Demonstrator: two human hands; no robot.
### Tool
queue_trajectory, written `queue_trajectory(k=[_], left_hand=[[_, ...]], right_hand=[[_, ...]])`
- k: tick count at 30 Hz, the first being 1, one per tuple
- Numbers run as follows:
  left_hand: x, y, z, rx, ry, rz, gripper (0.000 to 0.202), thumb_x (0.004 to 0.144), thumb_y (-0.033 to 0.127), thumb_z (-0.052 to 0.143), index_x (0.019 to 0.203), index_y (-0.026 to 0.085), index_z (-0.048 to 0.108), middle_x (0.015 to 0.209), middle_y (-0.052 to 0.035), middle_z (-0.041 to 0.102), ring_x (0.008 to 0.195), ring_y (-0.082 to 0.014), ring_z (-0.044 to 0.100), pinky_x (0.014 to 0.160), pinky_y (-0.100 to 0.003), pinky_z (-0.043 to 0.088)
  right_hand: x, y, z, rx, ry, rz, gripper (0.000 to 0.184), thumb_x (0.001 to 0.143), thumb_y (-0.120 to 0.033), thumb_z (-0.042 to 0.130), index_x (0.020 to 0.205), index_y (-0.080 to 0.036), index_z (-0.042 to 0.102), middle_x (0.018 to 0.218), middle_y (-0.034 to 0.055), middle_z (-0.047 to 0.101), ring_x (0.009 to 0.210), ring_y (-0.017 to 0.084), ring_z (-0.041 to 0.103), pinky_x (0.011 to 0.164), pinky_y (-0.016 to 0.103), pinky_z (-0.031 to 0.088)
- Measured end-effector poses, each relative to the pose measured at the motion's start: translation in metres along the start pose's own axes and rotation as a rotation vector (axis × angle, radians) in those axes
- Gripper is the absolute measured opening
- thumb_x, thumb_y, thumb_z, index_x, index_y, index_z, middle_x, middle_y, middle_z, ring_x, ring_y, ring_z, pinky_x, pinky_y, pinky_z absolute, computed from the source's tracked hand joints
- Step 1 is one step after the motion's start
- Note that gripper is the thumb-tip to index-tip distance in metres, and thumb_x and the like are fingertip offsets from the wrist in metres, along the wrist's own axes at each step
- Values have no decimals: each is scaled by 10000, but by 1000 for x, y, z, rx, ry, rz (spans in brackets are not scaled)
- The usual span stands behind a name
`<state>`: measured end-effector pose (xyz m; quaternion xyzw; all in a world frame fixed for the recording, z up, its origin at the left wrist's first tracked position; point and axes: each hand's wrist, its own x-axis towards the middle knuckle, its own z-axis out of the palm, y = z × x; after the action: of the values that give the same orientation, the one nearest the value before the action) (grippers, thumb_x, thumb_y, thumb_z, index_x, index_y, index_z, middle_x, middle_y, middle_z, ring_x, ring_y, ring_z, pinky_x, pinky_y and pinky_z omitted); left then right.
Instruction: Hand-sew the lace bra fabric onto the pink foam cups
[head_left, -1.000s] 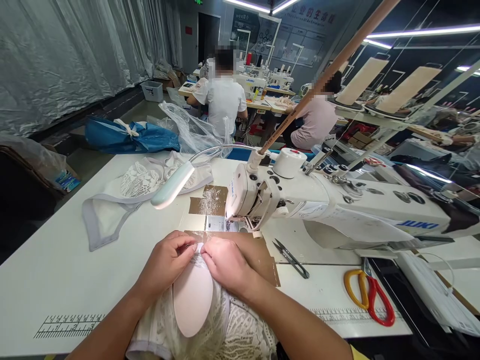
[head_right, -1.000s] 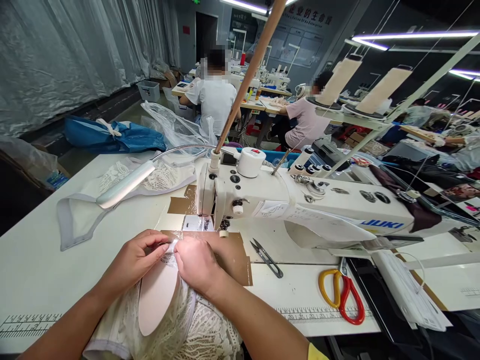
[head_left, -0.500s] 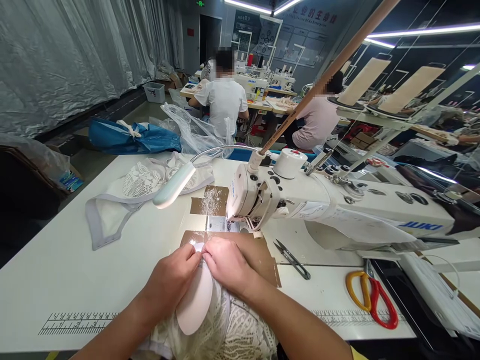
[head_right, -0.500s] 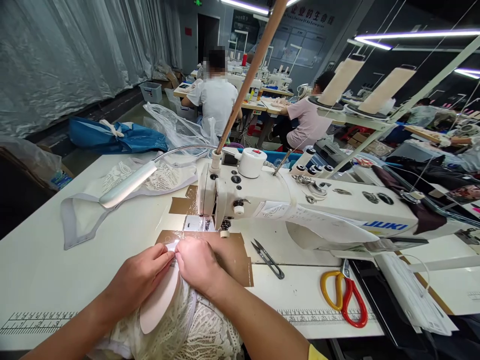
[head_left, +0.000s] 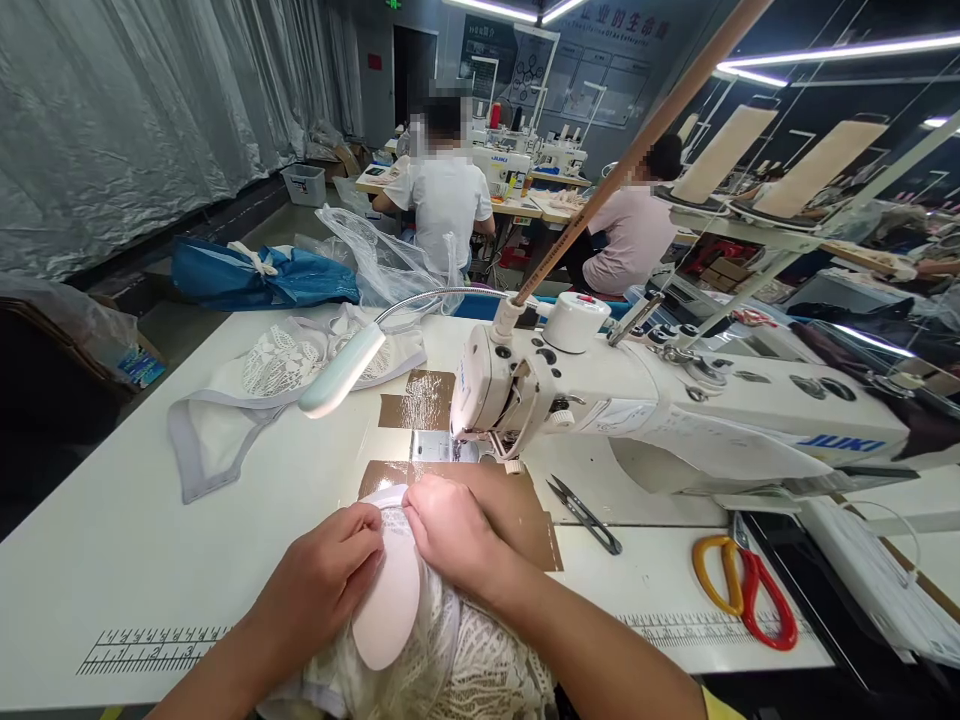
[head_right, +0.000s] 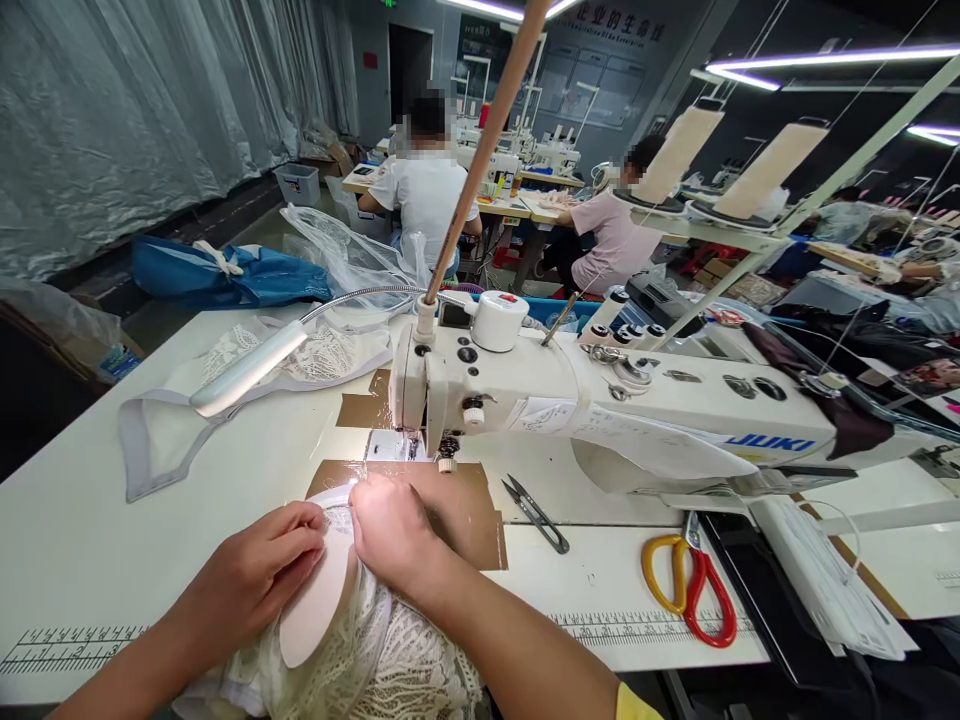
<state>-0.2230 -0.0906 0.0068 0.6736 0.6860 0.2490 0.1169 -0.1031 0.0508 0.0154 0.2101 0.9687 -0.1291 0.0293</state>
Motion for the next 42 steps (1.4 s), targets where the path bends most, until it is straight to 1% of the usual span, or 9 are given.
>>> queue_trajectory(k=[5,10,14,20,25,28,32,38,42], left_hand=[[-7,5,-9,-204,-60,34,182,927,139,394,817,214,517,971,-62,606,897,-214,560,750,-308,455],[-14,4,-20,-371,-85,41,167,932,129,382,888,229,509,898,-60,593,876,-215,557,757,-311,462],[-20,2,-27,-391,-118,12,161,935,132,382,865,230,488,876,-53,584,881,-208,562,780,-299,467],[-22,2,-30,-355,-46,50,156,932,148,392,837,219,494,818,-51,603,781,-192,579,692,-278,485],[-25,-2,-32,-368,-14,73,152,933,146,402,837,205,503,791,-43,593,744,-178,570,673,-270,476],[-29,-2,-30,-371,-2,75,134,931,137,417,849,205,498,748,-20,557,687,-162,533,630,-259,446],[-35,5,-24,-308,40,98,128,923,104,441,888,203,515,710,1,528,620,-145,474,573,-249,403],[-39,17,-7,-247,122,150,174,913,62,434,985,178,541,763,-35,549,685,-174,498,624,-277,446],[-39,20,6,-260,159,107,238,915,47,440,1098,171,530,819,-56,589,733,-185,540,663,-295,467]], right_hand=[[1,0,0,-25,-14,-2,213,912,-159,437,786,-156,609,794,72,639,706,189,585,604,275,415],[1,0,2,-20,-11,-3,210,912,-162,434,801,-158,612,802,68,637,710,191,586,599,280,413],[2,1,3,-11,-9,8,213,915,-170,427,815,-162,615,806,67,640,698,187,587,601,279,414],[3,-1,1,-18,-17,28,226,917,-171,421,795,-155,610,791,63,638,673,180,584,571,274,396],[2,-3,1,-26,-19,43,236,926,-183,414,790,-150,604,788,56,637,668,169,580,567,266,385],[2,-3,1,-27,-22,47,236,929,-189,409,802,-153,605,810,53,641,689,169,586,580,265,384],[2,-3,0,-31,-35,55,228,921,-187,412,809,-151,607,806,57,638,695,174,591,574,267,377],[3,-8,-4,-40,-60,72,223,910,-167,408,834,-139,616,818,74,640,725,196,601,594,281,395],[3,-10,-7,-43,-79,85,215,903,-166,414,843,-135,618,822,79,645,722,199,607,580,278,395]])
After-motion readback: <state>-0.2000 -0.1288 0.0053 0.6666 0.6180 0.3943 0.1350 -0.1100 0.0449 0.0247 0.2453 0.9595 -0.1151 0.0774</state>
